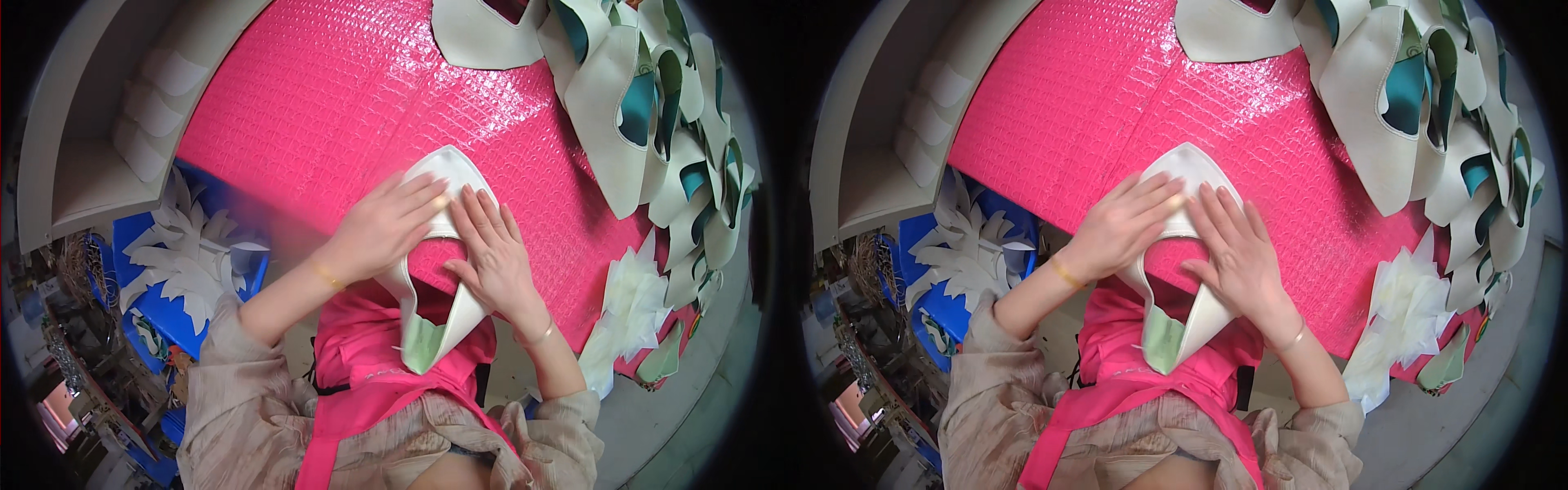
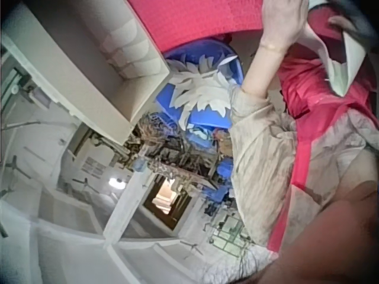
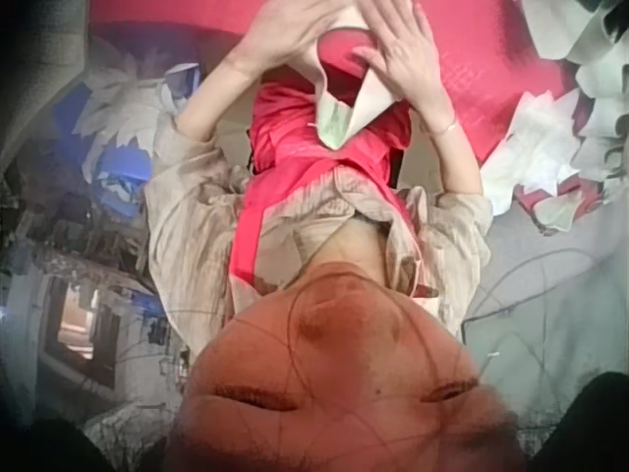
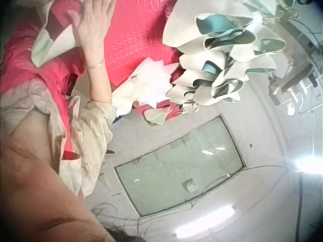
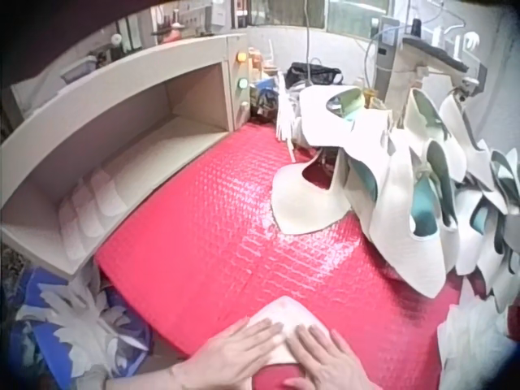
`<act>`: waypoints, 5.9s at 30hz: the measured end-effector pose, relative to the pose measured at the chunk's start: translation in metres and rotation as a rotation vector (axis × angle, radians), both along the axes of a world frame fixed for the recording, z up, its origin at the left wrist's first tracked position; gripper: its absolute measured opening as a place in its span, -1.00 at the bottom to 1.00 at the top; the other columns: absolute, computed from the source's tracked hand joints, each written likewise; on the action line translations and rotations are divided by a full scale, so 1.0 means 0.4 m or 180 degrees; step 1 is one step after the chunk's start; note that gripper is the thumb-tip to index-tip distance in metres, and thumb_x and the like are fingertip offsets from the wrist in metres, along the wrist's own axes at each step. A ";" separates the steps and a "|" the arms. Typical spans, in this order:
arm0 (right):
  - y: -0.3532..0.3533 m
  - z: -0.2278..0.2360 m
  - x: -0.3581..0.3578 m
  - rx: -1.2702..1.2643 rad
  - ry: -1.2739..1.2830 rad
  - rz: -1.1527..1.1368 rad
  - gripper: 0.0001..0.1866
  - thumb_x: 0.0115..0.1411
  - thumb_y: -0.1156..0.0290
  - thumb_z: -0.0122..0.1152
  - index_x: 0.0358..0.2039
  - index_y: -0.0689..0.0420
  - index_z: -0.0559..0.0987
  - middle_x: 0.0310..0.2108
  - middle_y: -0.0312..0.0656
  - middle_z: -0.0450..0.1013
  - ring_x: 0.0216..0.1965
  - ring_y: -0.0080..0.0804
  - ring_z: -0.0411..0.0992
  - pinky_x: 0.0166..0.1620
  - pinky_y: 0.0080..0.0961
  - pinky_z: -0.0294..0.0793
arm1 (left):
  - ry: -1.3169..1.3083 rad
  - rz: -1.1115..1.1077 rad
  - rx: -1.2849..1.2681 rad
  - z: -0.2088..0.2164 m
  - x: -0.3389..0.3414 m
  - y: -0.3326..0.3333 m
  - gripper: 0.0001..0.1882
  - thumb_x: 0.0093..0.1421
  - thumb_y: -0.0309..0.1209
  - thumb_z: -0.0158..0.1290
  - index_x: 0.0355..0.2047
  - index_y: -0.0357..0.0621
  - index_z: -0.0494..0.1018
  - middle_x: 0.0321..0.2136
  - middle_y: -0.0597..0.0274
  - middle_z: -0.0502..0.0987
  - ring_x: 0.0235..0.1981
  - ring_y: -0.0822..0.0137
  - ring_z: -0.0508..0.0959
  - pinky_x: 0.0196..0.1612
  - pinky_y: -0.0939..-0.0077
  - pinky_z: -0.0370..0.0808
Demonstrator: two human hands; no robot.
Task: The person repeatedly picks up a white shoe upper and a teal insole, inserts the insole into the upper, and presses the edges to fit. They then place the assembled unit on a pink mat and repeat the process with additional pairs.
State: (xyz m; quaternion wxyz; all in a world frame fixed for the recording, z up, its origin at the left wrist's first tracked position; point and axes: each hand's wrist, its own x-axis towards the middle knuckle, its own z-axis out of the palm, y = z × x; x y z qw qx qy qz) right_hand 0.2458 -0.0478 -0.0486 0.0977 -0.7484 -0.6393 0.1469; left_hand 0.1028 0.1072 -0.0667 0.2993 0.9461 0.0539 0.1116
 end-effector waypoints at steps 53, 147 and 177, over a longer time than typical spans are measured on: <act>0.642 0.103 -0.014 0.2246 0.1827 0.0325 -0.34 -0.01 0.26 0.28 0.04 0.31 0.29 0.02 0.02 0.27 0.01 -0.37 0.29 0.02 -0.52 0.32 | -0.1222 0.2305 0.0936 0.368 -0.134 0.547 -0.83 0.06 -0.41 0.04 -0.38 -0.26 0.47 -0.67 0.19 0.46 -0.60 0.48 0.48 -0.48 0.58 0.40; -0.110 0.231 0.062 0.3404 0.3364 -0.0733 -0.83 -0.09 0.68 0.20 -0.40 0.29 0.55 -0.46 -0.19 0.43 -0.41 -0.48 0.40 -0.33 -0.61 0.39 | -0.1160 -0.0378 -0.1111 0.095 0.109 -0.090 -0.80 -0.08 -0.44 0.17 -0.36 -0.07 0.50 -0.45 0.29 0.47 -0.29 0.31 0.43 0.08 0.36 0.13; -0.006 0.117 0.056 0.1564 0.4922 -0.1846 -0.47 0.08 0.25 0.20 -0.01 0.28 0.33 -0.11 -0.12 0.38 -0.15 -0.44 0.39 -0.14 -0.56 0.39 | -0.0697 0.0095 -0.3941 0.168 0.090 -0.128 -0.41 0.08 -0.54 0.05 0.12 -0.32 0.11 -0.07 0.16 0.37 -0.11 0.46 0.42 -0.09 0.55 0.41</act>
